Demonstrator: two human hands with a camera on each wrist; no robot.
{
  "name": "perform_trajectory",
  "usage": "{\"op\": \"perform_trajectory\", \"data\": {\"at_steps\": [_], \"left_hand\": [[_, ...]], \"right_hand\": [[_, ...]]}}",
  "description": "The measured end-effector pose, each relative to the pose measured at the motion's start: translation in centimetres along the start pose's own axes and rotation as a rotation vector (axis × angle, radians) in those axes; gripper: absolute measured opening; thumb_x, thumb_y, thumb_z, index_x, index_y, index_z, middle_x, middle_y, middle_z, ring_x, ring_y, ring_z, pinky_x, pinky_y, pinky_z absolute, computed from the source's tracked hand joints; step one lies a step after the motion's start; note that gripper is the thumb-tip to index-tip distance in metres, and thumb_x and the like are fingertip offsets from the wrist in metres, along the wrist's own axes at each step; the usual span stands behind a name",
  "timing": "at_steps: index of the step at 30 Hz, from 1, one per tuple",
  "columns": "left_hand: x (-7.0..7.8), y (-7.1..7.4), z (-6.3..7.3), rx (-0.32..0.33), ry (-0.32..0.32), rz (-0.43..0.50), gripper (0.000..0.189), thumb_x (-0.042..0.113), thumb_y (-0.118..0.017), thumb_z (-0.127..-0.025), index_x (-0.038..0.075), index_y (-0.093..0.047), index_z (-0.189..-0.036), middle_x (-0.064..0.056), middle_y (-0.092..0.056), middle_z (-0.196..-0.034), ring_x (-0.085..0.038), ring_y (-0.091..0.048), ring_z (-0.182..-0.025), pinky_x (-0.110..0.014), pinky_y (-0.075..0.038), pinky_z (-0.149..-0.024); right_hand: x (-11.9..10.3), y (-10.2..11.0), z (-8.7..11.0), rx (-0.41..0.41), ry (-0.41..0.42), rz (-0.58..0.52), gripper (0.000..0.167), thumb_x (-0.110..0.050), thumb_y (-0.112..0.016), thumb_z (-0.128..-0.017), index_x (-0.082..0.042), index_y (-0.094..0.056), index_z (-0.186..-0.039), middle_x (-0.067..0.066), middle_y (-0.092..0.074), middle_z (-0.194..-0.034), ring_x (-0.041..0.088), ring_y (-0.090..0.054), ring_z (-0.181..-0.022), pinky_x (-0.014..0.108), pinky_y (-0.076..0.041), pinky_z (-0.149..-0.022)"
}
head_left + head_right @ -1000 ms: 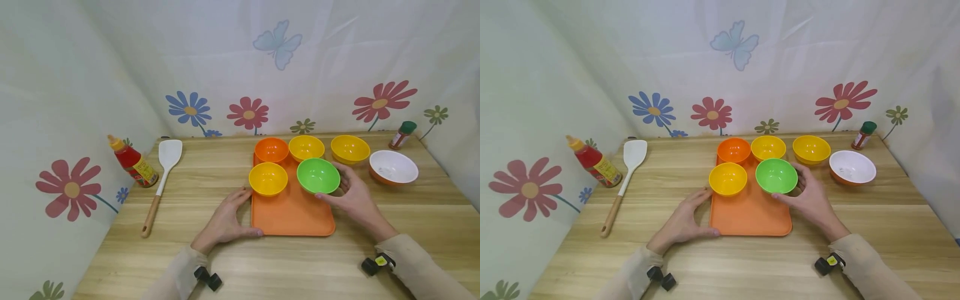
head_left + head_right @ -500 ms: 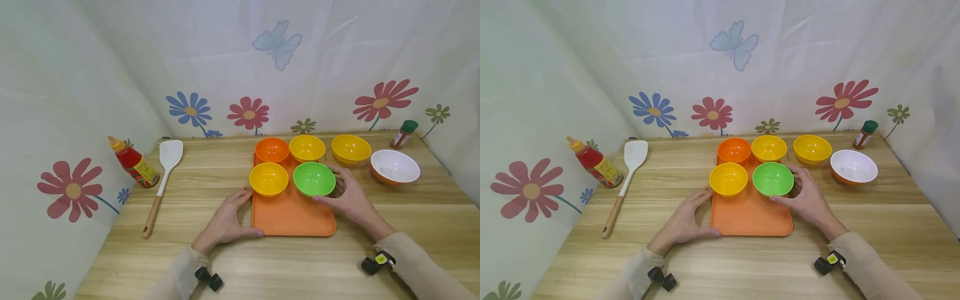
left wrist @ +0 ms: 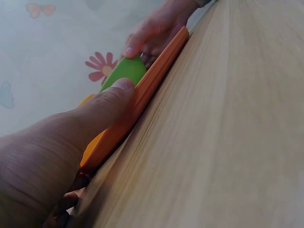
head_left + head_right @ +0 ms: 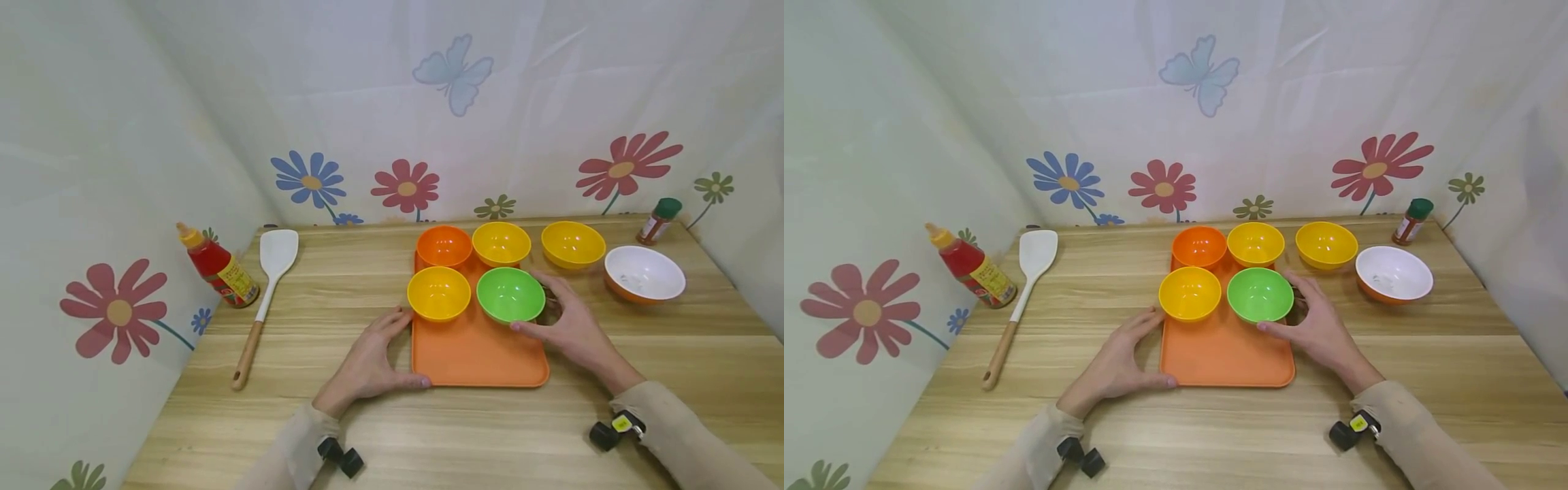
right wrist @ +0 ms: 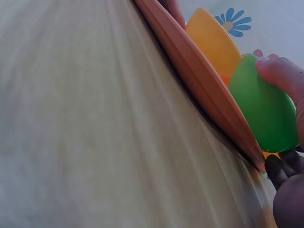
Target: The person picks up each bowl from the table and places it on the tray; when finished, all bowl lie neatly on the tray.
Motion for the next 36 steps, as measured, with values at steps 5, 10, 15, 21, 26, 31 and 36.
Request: {"op": "perform_trajectory", "data": {"at_steps": [5, 10, 15, 21, 26, 31, 36], "left_hand": [[0.1, 0.0, 0.0, 0.000, 0.005, -0.004, 0.129, 0.078, -0.094, -0.071, 0.023, -0.041, -0.174, -0.004, -0.037, -0.180, -0.027, -0.031, -0.168, -0.062, -0.032, -0.133], [0.1, 0.0, 0.1, -0.002, 0.006, -0.009, 0.129, 0.079, -0.094, -0.070, 0.024, -0.041, -0.174, -0.004, -0.037, -0.180, -0.027, -0.031, -0.168, -0.061, -0.032, -0.133], [0.1, 0.0, 0.1, 0.002, -0.004, -0.011, 0.129, 0.079, -0.093, -0.071, 0.023, -0.040, -0.174, -0.005, -0.037, -0.180, -0.028, -0.031, -0.168, -0.061, -0.032, -0.133], [0.1, 0.0, 0.1, 0.005, -0.009, -0.001, 0.129, 0.079, -0.094, -0.071, 0.023, -0.041, -0.174, -0.004, -0.037, -0.180, -0.028, -0.031, -0.168, -0.061, -0.032, -0.133], [0.0, 0.0, 0.0, 0.006, -0.011, -0.013, 0.129, 0.079, -0.094, -0.071, 0.023, -0.040, -0.174, -0.003, -0.037, -0.180, -0.027, -0.032, -0.168, -0.060, -0.033, -0.133], [0.0, 0.0, 0.0, 0.006, -0.009, -0.017, 0.129, 0.080, -0.093, -0.071, 0.023, -0.040, -0.174, -0.003, -0.037, -0.180, -0.027, -0.032, -0.168, -0.060, -0.032, -0.133], [0.1, 0.0, 0.0, 0.002, -0.010, -0.020, 0.129, 0.080, -0.092, -0.072, 0.023, -0.040, -0.174, -0.004, -0.037, -0.180, -0.027, -0.031, -0.168, -0.059, -0.032, -0.133]], "right_hand": [[-0.1, 0.0, 0.1, -0.011, -0.027, -0.001, 0.112, -0.037, -0.099, -0.087, -0.012, -0.034, -0.175, 0.017, -0.047, -0.165, 0.037, -0.054, -0.140, 0.021, -0.042, -0.112], [-0.3, 0.0, 0.3, -0.018, -0.040, -0.014, 0.117, -0.036, -0.100, -0.086, -0.013, -0.028, -0.177, 0.019, -0.045, -0.166, 0.040, -0.052, -0.144, 0.054, -0.042, -0.121], [-0.3, 0.3, 0.2, 0.001, -0.030, -0.015, 0.111, -0.036, -0.098, -0.088, -0.013, -0.032, -0.175, 0.017, -0.046, -0.165, 0.039, -0.052, -0.143, 0.057, -0.042, -0.118], [-0.7, 1.1, 0.0, 0.026, -0.011, -0.074, 0.107, -0.029, -0.097, -0.090, -0.010, -0.033, -0.173, 0.018, -0.046, -0.169, 0.042, -0.054, -0.145, 0.067, -0.040, -0.121], [-1.4, 2.6, 0.0, 0.063, -0.006, -0.072, 0.106, -0.026, -0.096, -0.091, -0.015, -0.032, -0.175, 0.014, -0.044, -0.173, 0.040, -0.050, -0.151, 0.052, -0.043, -0.127], [-1.8, 5.3, -0.1, 0.153, 0.026, -0.032, 0.102, -0.018, -0.094, -0.093, -0.017, -0.034, -0.175, 0.012, -0.044, -0.172, 0.031, -0.050, -0.151, 0.006, -0.040, -0.112], [-1.5, 8.7, 0.1, 0.270, 0.053, -0.023, 0.097, -0.009, -0.090, -0.095, -0.019, -0.035, -0.174, 0.014, -0.047, -0.171, 0.015, -0.050, -0.151, 0.003, -0.037, -0.111]]}}
Point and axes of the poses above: each hand's wrist, its own z-axis away from the middle knuckle, its own y-axis out of the back of the hand, x = y × z, the point moved 3 cm from there along -z, towards the middle knuckle
